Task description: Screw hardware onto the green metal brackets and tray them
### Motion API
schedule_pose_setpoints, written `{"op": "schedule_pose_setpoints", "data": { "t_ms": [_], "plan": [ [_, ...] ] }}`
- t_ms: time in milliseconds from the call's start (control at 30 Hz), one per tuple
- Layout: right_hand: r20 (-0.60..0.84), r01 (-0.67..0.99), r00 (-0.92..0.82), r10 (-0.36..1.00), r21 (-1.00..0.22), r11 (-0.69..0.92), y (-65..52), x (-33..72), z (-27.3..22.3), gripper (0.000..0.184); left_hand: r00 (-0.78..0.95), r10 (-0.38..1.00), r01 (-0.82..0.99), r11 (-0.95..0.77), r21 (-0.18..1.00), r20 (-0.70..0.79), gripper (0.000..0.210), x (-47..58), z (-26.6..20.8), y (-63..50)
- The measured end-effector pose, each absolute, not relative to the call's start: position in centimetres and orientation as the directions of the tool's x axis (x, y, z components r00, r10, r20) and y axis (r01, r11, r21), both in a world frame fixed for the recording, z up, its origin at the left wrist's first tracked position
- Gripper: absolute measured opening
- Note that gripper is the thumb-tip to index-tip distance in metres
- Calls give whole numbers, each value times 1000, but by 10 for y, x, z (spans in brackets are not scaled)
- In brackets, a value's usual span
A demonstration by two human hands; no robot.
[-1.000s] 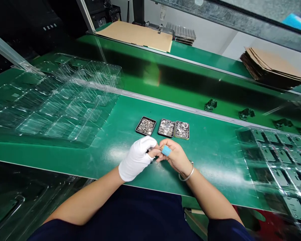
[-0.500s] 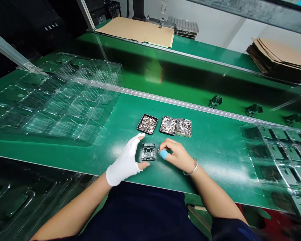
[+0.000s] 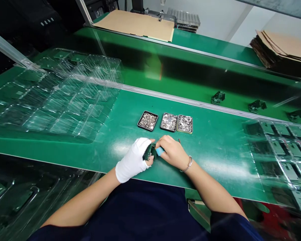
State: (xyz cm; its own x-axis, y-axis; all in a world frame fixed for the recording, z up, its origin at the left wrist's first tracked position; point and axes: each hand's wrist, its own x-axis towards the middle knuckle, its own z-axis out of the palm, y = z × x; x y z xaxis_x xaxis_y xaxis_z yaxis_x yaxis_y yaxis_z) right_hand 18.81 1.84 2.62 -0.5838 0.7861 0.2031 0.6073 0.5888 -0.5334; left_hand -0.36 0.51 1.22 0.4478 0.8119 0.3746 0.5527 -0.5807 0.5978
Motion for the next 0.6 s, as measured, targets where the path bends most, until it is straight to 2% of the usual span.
{"op": "schedule_pose_setpoints", "data": {
  "t_ms": [133, 233, 300, 367, 433, 533, 600],
  "plan": [
    [213, 657, -485, 848, -552, 514, 14, 184, 25, 16, 410, 799, 585, -600, 545, 440, 47, -3, 6, 1],
    [246, 603, -441, 863, -631, 488, 12, 184, 25, 20, 414, 798, 551, -602, 577, 438, 52, -5, 8, 2],
    [254, 575, -449, 857, -652, 494, 12, 183, 24, 19, 466, 796, 528, -600, 601, 385, 52, -8, 15, 6],
    [256, 579, -470, 845, -633, 514, 12, 182, 23, 17, 528, 797, 566, -587, 578, 292, 34, -9, 24, 12],
    [244, 601, -500, 831, -593, 536, 10, 179, 22, 18, 557, 803, 643, -578, 502, 211, 14, -10, 31, 17],
    [205, 644, -538, 818, -526, 555, 7, 174, 23, 21, 550, 814, 716, -574, 398, 186, 11, -7, 36, 20],
    [182, 665, -555, 811, -488, 565, 6, 171, 24, 22, 544, 815, 726, -577, 374, 202, 12, -4, 37, 19]
  ]
}}
